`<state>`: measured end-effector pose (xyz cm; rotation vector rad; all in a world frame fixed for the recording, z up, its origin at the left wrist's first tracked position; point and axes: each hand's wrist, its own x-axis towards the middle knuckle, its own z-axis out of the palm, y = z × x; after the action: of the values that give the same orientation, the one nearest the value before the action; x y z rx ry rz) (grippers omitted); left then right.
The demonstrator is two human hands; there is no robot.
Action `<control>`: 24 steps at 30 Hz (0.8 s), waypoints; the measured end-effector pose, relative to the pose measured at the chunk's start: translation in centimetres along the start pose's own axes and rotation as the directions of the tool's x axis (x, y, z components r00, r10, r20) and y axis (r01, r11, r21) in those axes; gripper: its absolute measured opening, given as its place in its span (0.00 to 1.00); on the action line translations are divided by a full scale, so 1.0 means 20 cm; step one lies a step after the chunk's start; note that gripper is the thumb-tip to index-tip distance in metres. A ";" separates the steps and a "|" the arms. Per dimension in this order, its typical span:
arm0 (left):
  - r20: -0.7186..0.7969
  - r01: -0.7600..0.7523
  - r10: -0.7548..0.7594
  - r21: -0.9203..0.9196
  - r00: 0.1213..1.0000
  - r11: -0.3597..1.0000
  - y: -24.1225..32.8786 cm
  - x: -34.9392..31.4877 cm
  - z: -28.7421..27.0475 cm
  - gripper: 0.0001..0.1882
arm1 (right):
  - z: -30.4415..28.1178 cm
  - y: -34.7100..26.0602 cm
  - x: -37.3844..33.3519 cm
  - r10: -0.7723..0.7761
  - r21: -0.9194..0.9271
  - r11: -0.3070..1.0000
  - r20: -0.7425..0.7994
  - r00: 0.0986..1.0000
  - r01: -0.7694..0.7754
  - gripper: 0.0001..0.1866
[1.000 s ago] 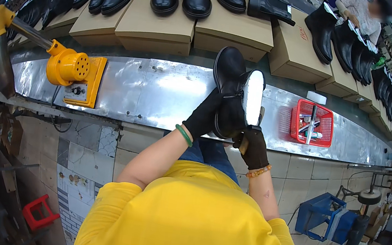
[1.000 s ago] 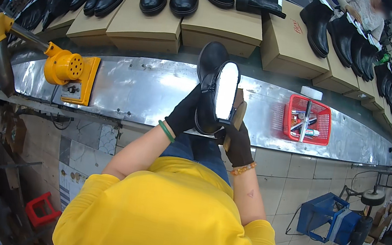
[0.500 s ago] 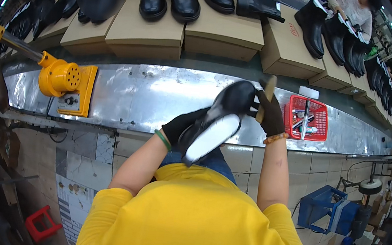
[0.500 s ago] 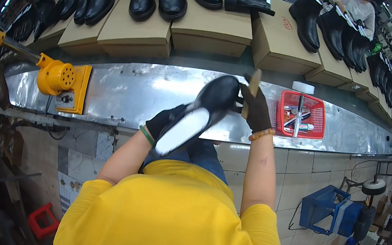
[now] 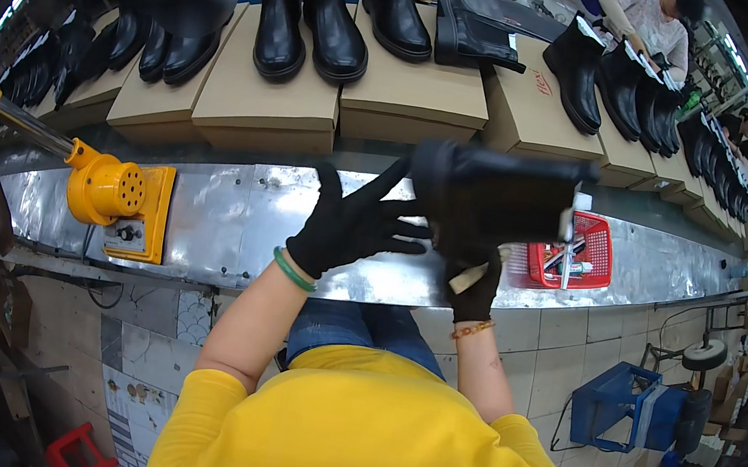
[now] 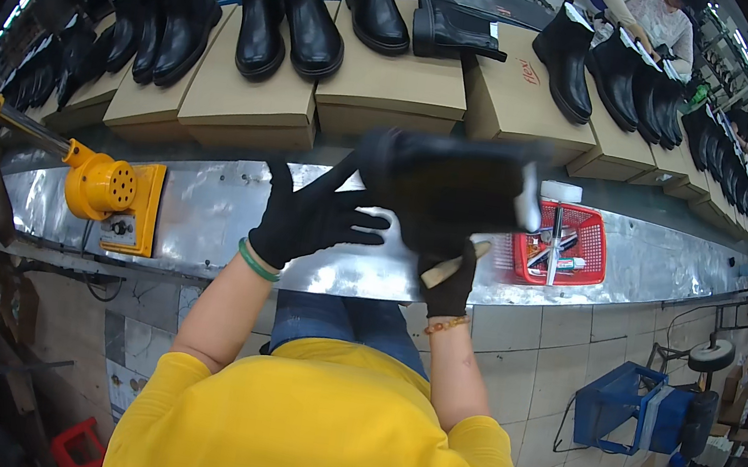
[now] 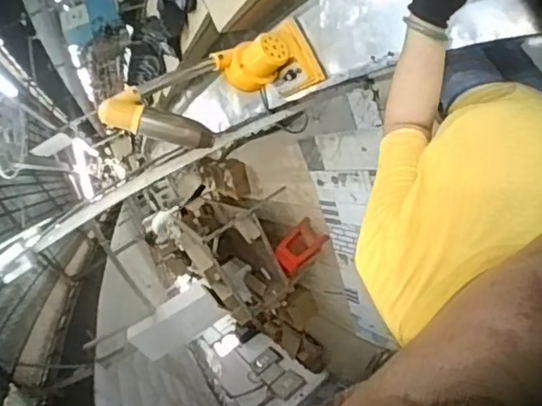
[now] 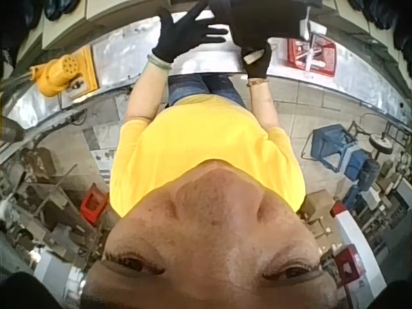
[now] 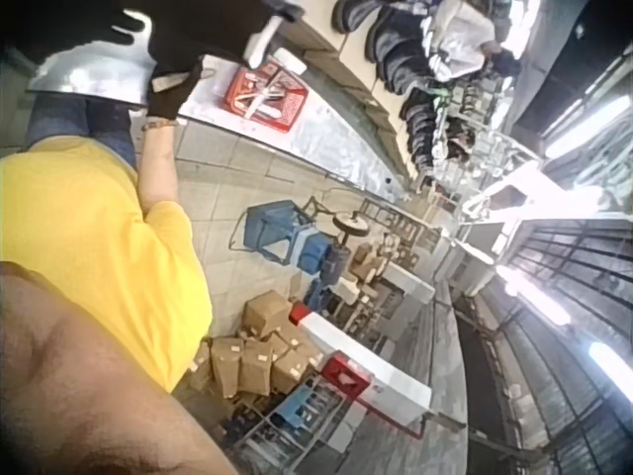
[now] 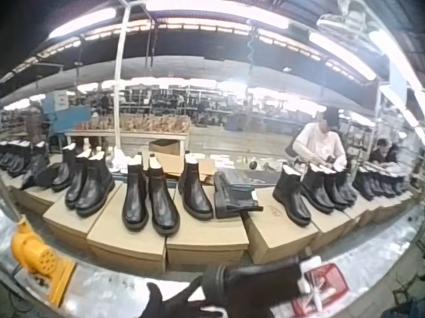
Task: The person polishes a series of black leather boots using a wooden-handled brush. They pick up each boot from a cardboard box, rub the surface with the brush, and place it back in the box. The process is repeated for multiple boots on a metal workbench.
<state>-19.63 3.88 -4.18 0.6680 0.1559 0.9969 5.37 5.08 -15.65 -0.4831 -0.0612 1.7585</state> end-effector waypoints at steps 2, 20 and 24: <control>-0.082 0.015 -0.003 0.142 0.997 0.990 -0.02 0.05 -0.03 0.54 | 0.07 -0.06 0.06 -0.136 0.052 0.989 -0.012 0.991 0.137 0.14; -0.634 -0.078 0.020 -0.064 0.773 0.995 -0.22 -0.41 -0.62 0.30 | 0.65 -0.75 1.19 -0.714 -0.094 0.695 -0.210 0.668 0.713 0.25; -0.588 -0.134 0.041 -0.115 0.808 0.984 -0.23 -0.43 -0.63 0.28 | 0.67 -0.77 1.31 -0.750 -0.397 0.659 -0.291 0.594 0.639 0.26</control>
<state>-26.26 0.87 -18.40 0.2069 0.5917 1.2720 10.61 36.62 -6.45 -0.8952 -0.1429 0.8167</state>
